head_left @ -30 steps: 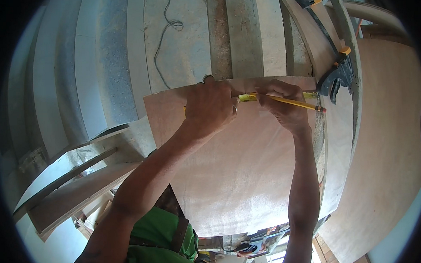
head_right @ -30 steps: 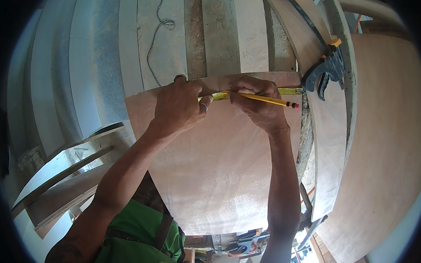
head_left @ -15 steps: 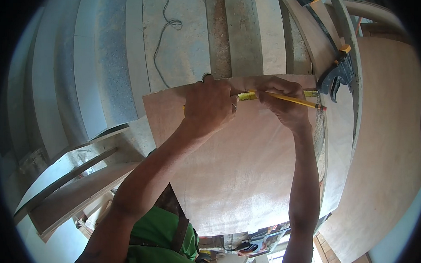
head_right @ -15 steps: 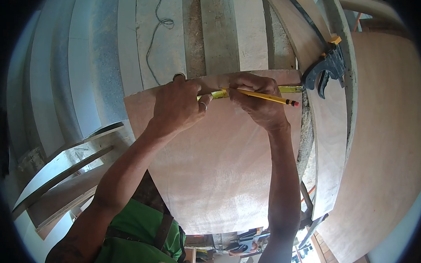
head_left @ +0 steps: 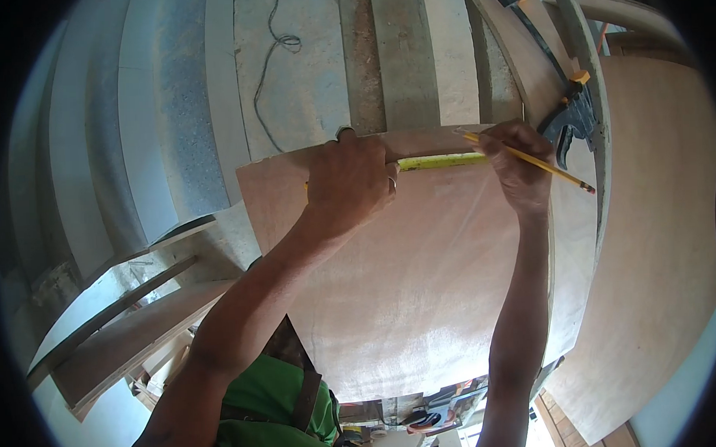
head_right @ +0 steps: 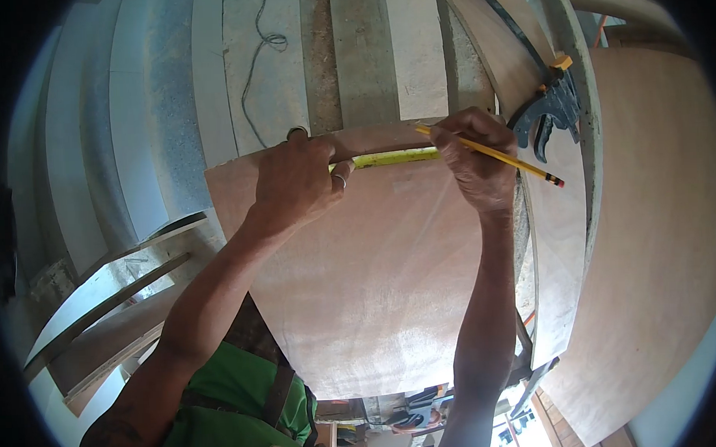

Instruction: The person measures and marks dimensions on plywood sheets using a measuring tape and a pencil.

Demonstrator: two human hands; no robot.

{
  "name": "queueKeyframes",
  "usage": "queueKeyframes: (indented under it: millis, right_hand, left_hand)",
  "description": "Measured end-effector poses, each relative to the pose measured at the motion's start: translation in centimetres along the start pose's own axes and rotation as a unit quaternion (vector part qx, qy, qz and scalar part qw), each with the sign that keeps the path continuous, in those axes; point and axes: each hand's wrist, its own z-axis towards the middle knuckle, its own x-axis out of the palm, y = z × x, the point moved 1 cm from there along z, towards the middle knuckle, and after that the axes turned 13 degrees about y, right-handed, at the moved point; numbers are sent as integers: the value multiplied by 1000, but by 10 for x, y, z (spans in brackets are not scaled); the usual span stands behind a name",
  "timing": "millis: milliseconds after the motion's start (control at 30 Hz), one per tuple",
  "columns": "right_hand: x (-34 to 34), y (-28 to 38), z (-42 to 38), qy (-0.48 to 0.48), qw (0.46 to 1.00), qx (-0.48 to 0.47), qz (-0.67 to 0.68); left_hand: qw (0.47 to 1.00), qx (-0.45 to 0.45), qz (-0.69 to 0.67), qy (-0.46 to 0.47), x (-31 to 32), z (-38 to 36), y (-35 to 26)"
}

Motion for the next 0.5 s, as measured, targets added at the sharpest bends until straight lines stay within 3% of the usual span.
queueKeyframes:
  millis: [100, 167, 300, 367, 400, 467, 500]
  right_hand:
    - [-6, 2, -5, -36, 999, 16, 9]
    - [-1, 3, -3, 44, 999, 22, -8]
    - [6, -14, 4, 95, 995, 2, -39]
    - [6, -10, 5, 127, 961, -97, -226]
    - [7, -8, 5, 125, 961, -96, -227]
    - [8, -6, 4, 123, 989, 20, -80]
    - [9, -6, 4, 122, 989, 21, -80]
  left_hand:
    - [1000, 10, 1, -1, 0, 1, 1]
    - [1000, 7, 5, -5, -1, 0, 1]
    - [1000, -3, 6, 30, -5, 0, 0]
    - [1000, -2, -8, 25, -5, 0, -1]
    - [1000, 0, -7, 26, -4, 0, 0]
    - [1000, 8, -13, 8, -2, 0, 0]
    - [1000, 9, -13, 8, -3, -1, -1]
